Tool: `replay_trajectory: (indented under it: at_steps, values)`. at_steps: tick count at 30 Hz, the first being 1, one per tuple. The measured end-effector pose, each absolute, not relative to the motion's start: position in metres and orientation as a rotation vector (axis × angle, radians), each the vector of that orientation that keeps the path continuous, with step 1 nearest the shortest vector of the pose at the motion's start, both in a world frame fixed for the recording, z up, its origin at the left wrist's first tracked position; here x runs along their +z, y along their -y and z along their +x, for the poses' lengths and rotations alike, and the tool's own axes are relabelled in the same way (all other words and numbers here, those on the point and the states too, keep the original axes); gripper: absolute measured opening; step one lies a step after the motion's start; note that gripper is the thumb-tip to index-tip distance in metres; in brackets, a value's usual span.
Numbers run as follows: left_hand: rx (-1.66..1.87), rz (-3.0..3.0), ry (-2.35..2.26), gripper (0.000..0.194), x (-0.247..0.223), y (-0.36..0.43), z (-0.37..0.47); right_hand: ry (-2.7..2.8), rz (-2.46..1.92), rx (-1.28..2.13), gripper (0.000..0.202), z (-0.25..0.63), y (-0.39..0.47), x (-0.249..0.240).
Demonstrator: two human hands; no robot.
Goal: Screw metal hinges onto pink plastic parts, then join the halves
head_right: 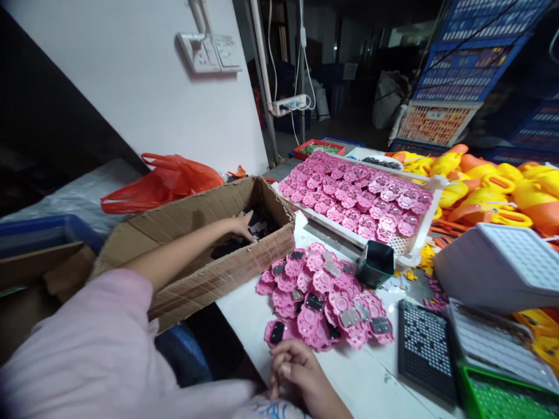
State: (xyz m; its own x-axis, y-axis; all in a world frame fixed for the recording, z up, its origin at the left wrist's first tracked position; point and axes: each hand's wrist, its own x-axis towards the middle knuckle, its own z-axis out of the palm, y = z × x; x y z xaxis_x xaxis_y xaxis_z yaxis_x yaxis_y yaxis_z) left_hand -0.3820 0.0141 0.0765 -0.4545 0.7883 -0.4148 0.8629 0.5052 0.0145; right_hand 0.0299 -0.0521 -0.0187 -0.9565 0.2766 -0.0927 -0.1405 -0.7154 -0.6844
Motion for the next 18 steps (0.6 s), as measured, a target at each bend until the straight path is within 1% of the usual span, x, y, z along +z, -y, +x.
replay_trajectory:
  at_steps: [1, 2, 3, 5, 8, 10, 11, 14, 15, 16, 18]
  values:
    - [-0.3, 1.323, -2.414, 0.125, 0.071, -0.019, -0.38, 1.046, -0.263, 2.717, 0.034, 0.032, 0.05, -0.02]
    - [-0.311, 1.274, -2.437, 0.14, 0.067, -0.023, -0.38, 1.046, -0.252, 2.726, 0.036, 0.034, 0.048, -0.02]
    - [-0.313, 1.236, -2.452, 0.149, 0.063, -0.028, -0.38, 1.052, -0.244, 2.729, 0.037, 0.036, 0.045, -0.02]
    - [-0.304, 1.201, -2.464, 0.155, 0.057, -0.036, -0.383, 1.07, -0.238, 2.721, 0.037, 0.04, 0.041, -0.02]
    - [-0.287, 1.216, -2.461, 0.152, 0.048, -0.042, -0.385, 1.079, -0.235, 2.689, 0.038, 0.043, 0.037, -0.022]
    - [-0.29, 1.247, -2.462, 0.14, 0.045, -0.043, -0.383, 1.086, -0.225, 2.686, 0.039, 0.044, 0.035, -0.025]
    - [-0.297, 1.267, -2.465, 0.128, 0.044, -0.044, -0.381, 1.093, -0.217, 2.695, 0.039, 0.044, 0.034, -0.026]
    - [-0.325, 1.36, -2.469, 0.08, 0.046, -0.044, -0.377, 1.101, -0.207, 2.728, 0.037, 0.044, 0.034, -0.027]
    - [-0.336, 1.398, -2.464, 0.067, 0.048, -0.044, -0.375, 1.094, -0.213, 2.731, 0.037, 0.044, 0.034, -0.026]
    - [-0.348, 1.434, -2.459, 0.059, 0.05, -0.045, -0.374, 1.086, -0.224, 2.73, 0.036, 0.043, 0.035, -0.026]
    - [-0.377, 1.494, -2.453, 0.052, 0.056, -0.048, -0.372, 1.074, -0.257, 2.717, 0.035, 0.043, 0.036, -0.024]
